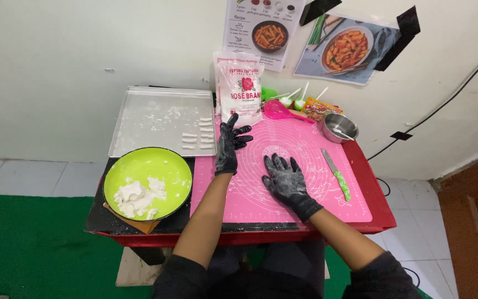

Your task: Rolling dough into thin cylinders and cutting them into small, uniform rice cake pieces using a knife on a silicone mat.

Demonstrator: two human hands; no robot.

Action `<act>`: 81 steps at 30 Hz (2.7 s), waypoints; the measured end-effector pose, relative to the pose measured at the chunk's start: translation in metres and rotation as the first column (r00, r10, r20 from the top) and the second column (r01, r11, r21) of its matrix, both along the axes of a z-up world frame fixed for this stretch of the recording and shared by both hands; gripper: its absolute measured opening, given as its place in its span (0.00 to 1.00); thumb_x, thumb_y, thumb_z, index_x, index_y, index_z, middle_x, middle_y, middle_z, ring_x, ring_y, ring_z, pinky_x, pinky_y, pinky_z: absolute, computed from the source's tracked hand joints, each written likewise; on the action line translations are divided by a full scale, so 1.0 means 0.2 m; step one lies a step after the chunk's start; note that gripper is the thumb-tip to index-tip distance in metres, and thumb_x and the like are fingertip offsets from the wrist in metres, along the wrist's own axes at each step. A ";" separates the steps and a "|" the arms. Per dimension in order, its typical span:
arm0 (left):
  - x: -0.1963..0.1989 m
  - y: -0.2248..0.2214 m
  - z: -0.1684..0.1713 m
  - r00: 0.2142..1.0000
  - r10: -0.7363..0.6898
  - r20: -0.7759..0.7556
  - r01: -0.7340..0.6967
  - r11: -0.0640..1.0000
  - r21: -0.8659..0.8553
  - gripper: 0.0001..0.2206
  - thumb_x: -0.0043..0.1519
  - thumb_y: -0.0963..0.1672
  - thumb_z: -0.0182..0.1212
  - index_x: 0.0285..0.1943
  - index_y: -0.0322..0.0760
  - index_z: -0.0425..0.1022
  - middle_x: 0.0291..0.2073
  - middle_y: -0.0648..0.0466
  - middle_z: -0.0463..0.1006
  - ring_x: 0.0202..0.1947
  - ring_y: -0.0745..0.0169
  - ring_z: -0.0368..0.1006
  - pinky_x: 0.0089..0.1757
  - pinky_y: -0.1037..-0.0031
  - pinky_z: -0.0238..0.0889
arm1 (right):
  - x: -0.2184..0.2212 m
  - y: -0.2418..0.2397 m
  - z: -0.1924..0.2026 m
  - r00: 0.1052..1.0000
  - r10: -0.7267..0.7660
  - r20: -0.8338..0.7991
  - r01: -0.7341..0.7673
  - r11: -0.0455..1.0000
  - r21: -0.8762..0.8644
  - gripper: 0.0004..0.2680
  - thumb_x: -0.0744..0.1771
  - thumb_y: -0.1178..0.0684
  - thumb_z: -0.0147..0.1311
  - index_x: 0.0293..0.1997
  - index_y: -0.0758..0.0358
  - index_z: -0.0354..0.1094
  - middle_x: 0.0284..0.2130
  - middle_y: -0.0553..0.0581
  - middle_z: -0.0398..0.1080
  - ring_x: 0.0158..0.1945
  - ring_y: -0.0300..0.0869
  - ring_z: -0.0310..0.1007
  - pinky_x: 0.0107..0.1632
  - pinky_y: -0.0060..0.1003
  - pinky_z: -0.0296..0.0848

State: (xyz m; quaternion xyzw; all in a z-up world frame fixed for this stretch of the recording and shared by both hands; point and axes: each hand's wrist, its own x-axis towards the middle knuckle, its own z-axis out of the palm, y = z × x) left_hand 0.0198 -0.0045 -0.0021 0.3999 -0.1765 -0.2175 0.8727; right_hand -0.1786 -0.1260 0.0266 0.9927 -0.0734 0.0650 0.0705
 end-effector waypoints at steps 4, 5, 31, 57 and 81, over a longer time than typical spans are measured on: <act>-0.01 0.01 0.02 1.000 0.012 -0.011 -0.012 1.000 -0.003 0.33 0.65 0.65 0.32 0.75 0.59 0.61 0.50 0.44 0.82 0.39 0.54 0.84 0.31 0.81 0.73 | 0.12 0.05 0.07 0.993 -0.098 -0.059 0.097 0.995 -0.023 0.25 0.70 0.30 0.37 0.76 0.42 0.50 0.72 0.54 0.56 0.74 0.49 0.56 0.74 0.56 0.45; -0.01 0.01 0.02 1.000 0.010 -0.016 -0.010 1.000 -0.002 0.33 0.65 0.65 0.32 0.75 0.60 0.61 0.51 0.44 0.82 0.40 0.53 0.84 0.31 0.81 0.72 | 0.15 0.05 0.09 0.990 -0.120 -0.081 0.119 0.993 -0.009 0.25 0.70 0.30 0.36 0.77 0.42 0.50 0.73 0.55 0.55 0.74 0.50 0.55 0.74 0.57 0.45; 0.02 -0.03 -0.03 0.997 0.005 -0.081 -0.002 0.999 0.040 0.29 0.67 0.63 0.36 0.75 0.60 0.61 0.50 0.42 0.82 0.38 0.51 0.84 0.29 0.82 0.72 | 0.37 -0.06 0.05 0.978 -0.179 -0.105 0.187 0.979 0.077 0.26 0.70 0.30 0.34 0.79 0.44 0.44 0.75 0.64 0.49 0.77 0.56 0.48 0.74 0.58 0.48; 0.01 -0.02 -0.03 0.999 -0.011 -0.044 0.012 1.000 0.016 0.28 0.67 0.59 0.41 0.77 0.59 0.56 0.52 0.38 0.80 0.37 0.49 0.84 0.27 0.81 0.73 | -0.03 0.11 0.09 0.933 0.167 0.318 -0.172 0.985 -0.013 0.22 0.67 0.38 0.53 0.68 0.51 0.65 0.64 0.71 0.63 0.67 0.64 0.64 0.66 0.57 0.62; 0.02 -0.04 -0.03 0.998 0.025 -0.057 -0.023 0.999 0.028 0.27 0.67 0.56 0.43 0.77 0.58 0.56 0.52 0.37 0.80 0.34 0.49 0.83 0.26 0.82 0.72 | 0.45 -0.06 0.03 0.968 -0.233 -0.096 0.243 0.964 0.111 0.29 0.69 0.26 0.34 0.79 0.44 0.41 0.74 0.67 0.48 0.77 0.57 0.46 0.75 0.57 0.45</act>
